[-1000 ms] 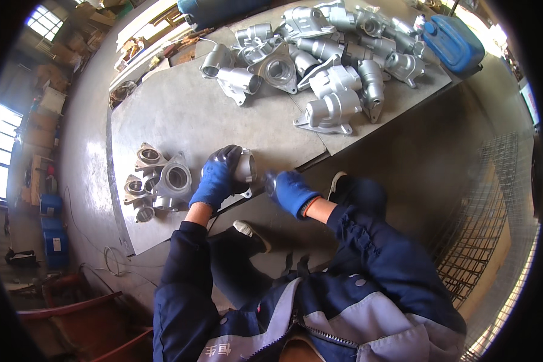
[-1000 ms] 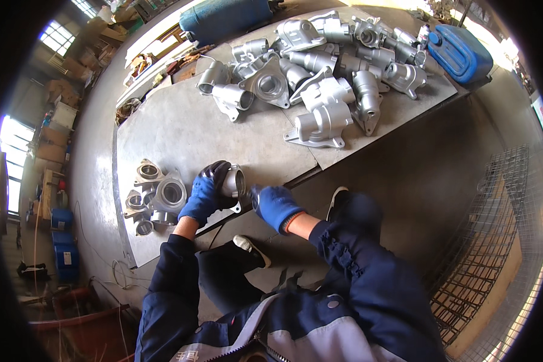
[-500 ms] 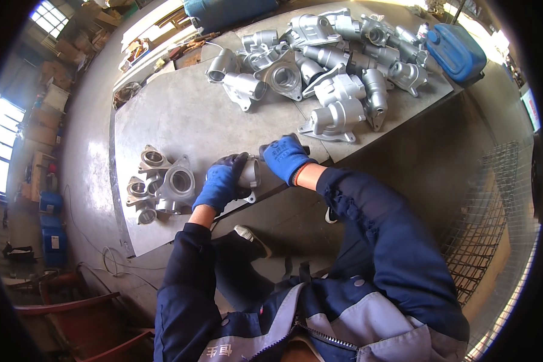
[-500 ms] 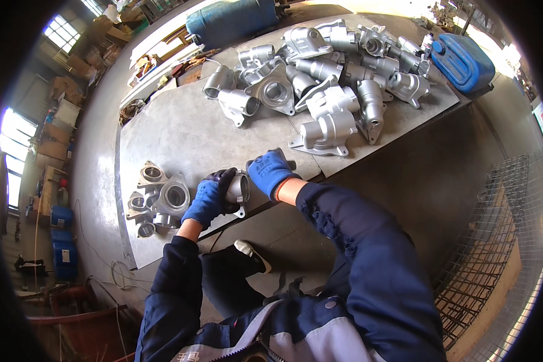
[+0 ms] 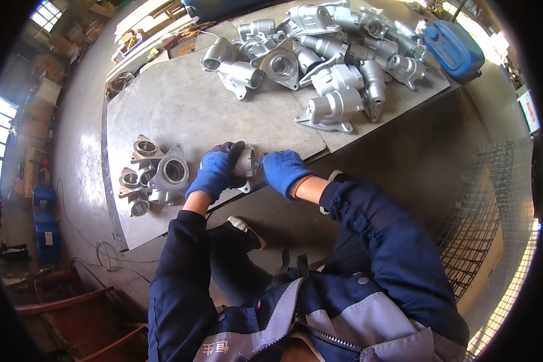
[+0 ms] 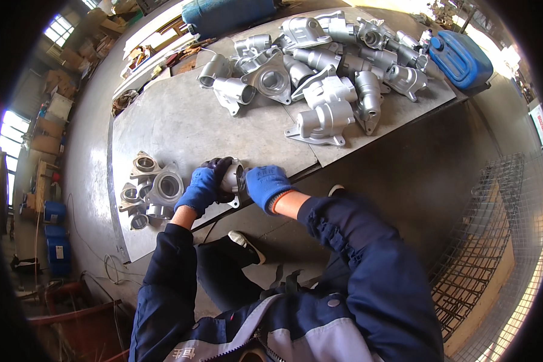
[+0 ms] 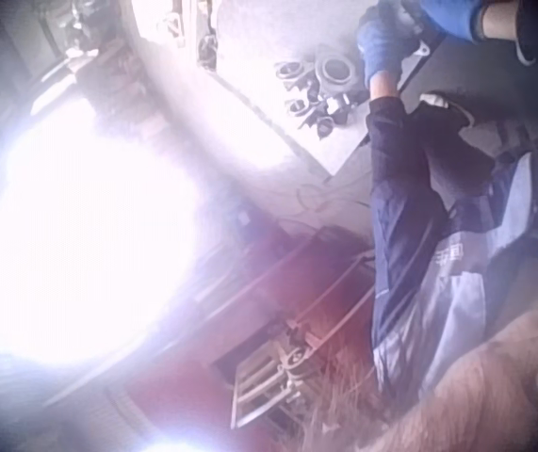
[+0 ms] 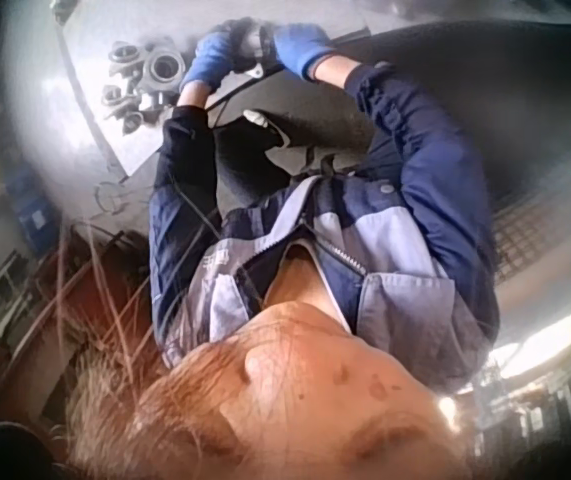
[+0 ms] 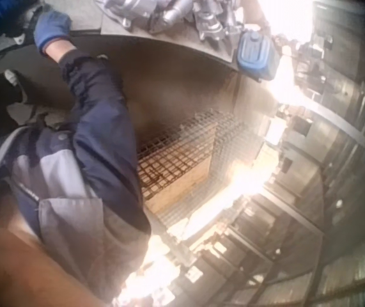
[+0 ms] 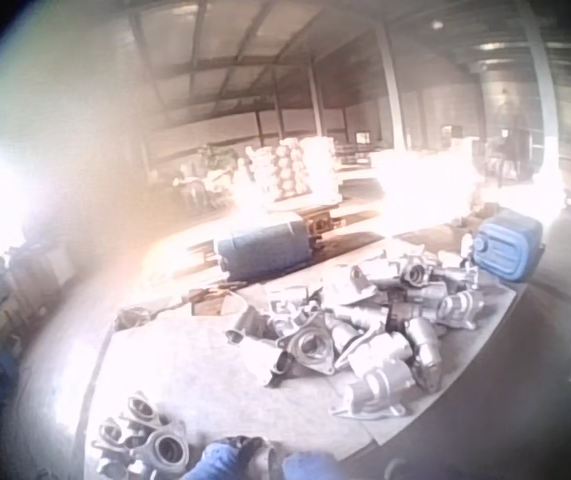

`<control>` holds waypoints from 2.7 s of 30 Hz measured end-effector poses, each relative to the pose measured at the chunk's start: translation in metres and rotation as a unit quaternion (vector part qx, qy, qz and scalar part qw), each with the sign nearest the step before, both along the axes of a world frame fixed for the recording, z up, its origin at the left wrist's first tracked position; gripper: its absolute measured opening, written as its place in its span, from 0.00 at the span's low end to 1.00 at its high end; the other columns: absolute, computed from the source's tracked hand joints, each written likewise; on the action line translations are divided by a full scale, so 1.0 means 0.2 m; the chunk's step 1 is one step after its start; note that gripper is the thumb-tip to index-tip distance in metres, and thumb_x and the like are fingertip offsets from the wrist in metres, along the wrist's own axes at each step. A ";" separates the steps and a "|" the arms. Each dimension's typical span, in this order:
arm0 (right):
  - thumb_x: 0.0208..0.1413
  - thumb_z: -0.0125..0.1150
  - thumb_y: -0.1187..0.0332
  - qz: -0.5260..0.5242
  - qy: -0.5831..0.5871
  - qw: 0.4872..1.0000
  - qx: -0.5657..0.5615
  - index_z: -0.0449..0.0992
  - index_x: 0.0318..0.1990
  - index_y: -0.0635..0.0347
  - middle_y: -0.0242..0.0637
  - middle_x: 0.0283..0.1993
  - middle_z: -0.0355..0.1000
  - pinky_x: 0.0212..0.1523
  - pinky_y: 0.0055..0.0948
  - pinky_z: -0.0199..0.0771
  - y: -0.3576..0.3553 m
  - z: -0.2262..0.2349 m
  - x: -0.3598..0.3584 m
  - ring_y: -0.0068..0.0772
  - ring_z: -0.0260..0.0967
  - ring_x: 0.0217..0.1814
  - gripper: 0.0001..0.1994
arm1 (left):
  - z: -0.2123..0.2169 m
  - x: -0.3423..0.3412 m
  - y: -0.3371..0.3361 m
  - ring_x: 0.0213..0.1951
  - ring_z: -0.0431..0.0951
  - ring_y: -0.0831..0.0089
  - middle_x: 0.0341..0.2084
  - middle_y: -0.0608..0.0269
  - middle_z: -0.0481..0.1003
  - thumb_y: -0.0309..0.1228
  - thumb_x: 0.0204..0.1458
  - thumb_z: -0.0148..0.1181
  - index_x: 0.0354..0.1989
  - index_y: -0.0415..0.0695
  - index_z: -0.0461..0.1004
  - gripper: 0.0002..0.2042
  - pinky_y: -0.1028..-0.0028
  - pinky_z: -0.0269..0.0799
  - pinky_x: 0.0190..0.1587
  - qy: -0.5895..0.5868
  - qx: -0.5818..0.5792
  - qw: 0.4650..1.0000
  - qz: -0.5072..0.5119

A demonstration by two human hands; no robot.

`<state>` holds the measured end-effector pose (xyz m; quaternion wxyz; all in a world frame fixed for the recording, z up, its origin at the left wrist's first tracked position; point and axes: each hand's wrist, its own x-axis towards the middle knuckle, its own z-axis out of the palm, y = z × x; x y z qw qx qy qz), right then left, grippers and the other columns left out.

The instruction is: The person repeatedly picks up small silver metal castings from a pile on a metal workbench, turns them over in gloved hands, and places them into a growing stack on the left side of the table. The person continues this one-at-a-time handling throughout the clip.

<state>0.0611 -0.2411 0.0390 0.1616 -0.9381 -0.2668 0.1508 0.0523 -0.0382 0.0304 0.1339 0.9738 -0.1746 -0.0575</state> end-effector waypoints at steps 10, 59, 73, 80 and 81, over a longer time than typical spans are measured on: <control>0.56 0.54 0.57 -0.081 0.040 0.987 0.135 0.76 0.45 0.57 0.50 0.35 0.77 0.40 0.46 0.75 -0.07 -0.10 -0.09 0.53 0.76 0.38 0.16 | 0.05 0.03 0.01 0.48 0.75 0.51 0.44 0.52 0.75 0.38 0.28 0.77 0.53 0.48 0.70 0.37 0.63 0.71 0.51 0.016 -0.027 0.999 -0.014; 0.56 0.58 0.56 -0.093 0.177 0.951 0.236 0.78 0.37 0.60 0.46 0.31 0.77 0.32 0.37 0.76 -0.09 -0.17 0.20 0.39 0.76 0.30 0.15 | 0.01 0.20 0.13 0.39 0.78 0.48 0.32 0.45 0.78 0.29 0.32 0.65 0.34 0.42 0.78 0.16 0.62 0.75 0.41 0.082 -0.019 0.984 0.155; 0.57 0.59 0.57 -0.091 0.431 0.829 0.346 0.77 0.34 0.58 0.37 0.26 0.76 0.24 0.37 0.72 -0.03 -0.14 0.40 0.34 0.73 0.25 0.13 | 0.09 0.13 0.10 0.47 0.76 0.57 0.45 0.52 0.76 0.40 0.35 0.77 0.57 0.49 0.70 0.36 0.65 0.72 0.50 0.030 -0.140 0.983 0.112; 0.56 0.50 0.66 0.045 -0.162 0.984 -0.063 0.80 0.37 0.47 0.39 0.36 0.79 0.37 0.43 0.74 0.04 -0.11 0.44 0.44 0.78 0.38 0.10 | 0.02 0.16 0.08 0.42 0.78 0.59 0.39 0.54 0.77 0.34 0.36 0.75 0.54 0.50 0.74 0.31 0.66 0.73 0.45 -0.018 -0.158 0.983 0.094; 0.57 0.48 0.67 0.044 -0.171 0.980 -0.087 0.80 0.37 0.47 0.38 0.36 0.79 0.38 0.42 0.73 0.04 -0.09 0.44 0.42 0.79 0.38 0.11 | 0.03 0.15 0.08 0.42 0.77 0.57 0.40 0.53 0.77 0.36 0.36 0.75 0.53 0.50 0.74 0.31 0.65 0.73 0.46 -0.003 -0.153 0.982 0.113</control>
